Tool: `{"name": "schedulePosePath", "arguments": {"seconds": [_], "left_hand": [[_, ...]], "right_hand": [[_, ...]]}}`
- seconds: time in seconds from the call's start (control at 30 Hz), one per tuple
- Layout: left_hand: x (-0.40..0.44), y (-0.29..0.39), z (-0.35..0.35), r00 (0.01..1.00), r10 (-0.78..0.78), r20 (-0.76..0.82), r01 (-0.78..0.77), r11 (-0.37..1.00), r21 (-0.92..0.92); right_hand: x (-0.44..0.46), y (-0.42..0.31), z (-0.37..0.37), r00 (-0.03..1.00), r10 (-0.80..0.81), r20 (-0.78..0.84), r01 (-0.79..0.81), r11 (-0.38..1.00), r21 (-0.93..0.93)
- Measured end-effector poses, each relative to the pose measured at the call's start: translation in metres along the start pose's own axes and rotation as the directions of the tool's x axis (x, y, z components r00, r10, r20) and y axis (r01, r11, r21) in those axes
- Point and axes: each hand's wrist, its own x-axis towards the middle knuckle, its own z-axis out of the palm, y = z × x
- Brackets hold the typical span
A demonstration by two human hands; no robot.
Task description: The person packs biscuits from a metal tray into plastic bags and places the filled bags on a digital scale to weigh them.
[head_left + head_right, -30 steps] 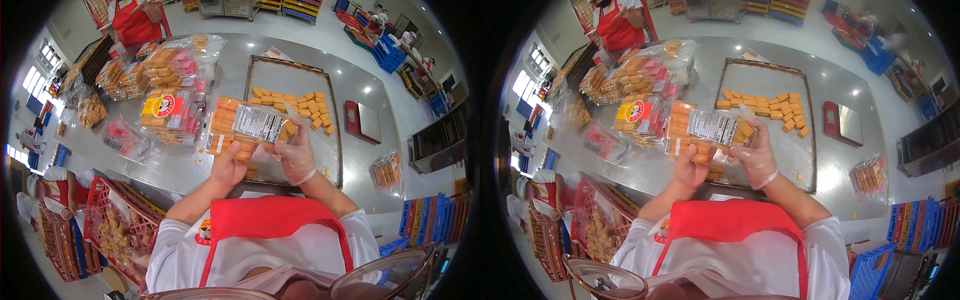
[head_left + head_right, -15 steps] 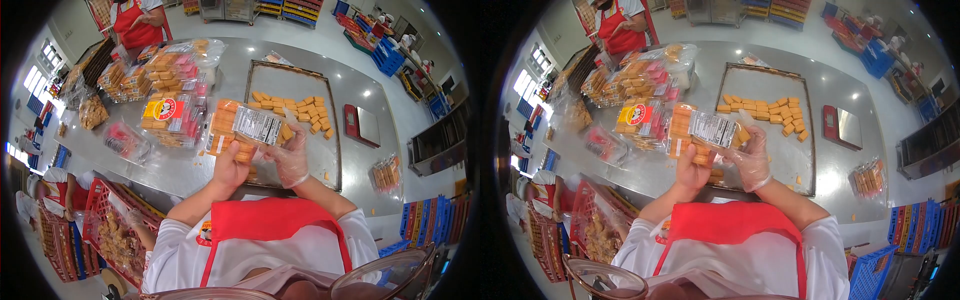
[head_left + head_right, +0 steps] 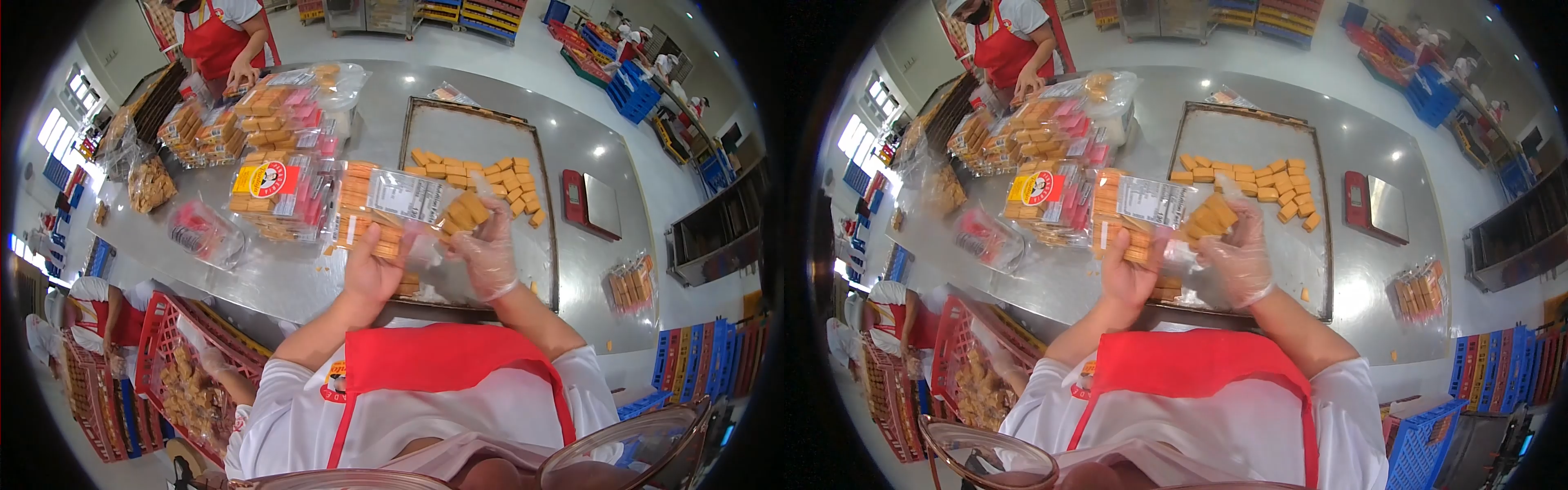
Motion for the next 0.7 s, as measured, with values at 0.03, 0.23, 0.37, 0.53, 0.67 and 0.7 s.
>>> {"name": "schedulePosePath", "arguments": {"seconds": [0.03, 0.23, 0.37, 0.53, 0.67, 0.7], "left_hand": [[0.001, 0.005, -0.003, 1.0, -0.003, -0.005, 0.003, 0.999, -0.045], [0.004, 0.024, -0.015, 0.999, 0.032, -0.003, -0.032, 0.99, -0.135], [0.005, 0.023, -0.023, 1.0, 0.001, 0.024, 0.004, 0.983, -0.184], [0.005, 0.021, -0.029, 0.992, -0.025, 0.121, 0.053, 0.97, -0.239], [0.005, 0.022, -0.02, 0.998, -0.013, 0.068, 0.029, 0.972, -0.235], [0.005, 0.021, -0.021, 0.998, -0.011, 0.057, 0.023, 0.974, -0.224]], "right_hand": [[0.001, -0.004, -0.009, 1.0, 0.002, 0.031, 0.0, 0.998, -0.061], [0.009, -0.004, -0.111, 0.997, -0.025, 0.07, 0.073, 0.528, -0.846], [-0.005, -0.011, -0.122, 0.991, -0.091, 0.097, 0.11, 0.143, -0.984], [-0.009, -0.015, -0.127, 0.988, -0.151, 0.029, 0.036, 0.041, -0.999], [0.003, 0.0, -0.145, 0.958, -0.278, -0.069, 0.1, 0.55, -0.829], [0.002, -0.009, -0.129, 0.969, -0.217, -0.12, 0.071, 0.707, -0.704]]}}
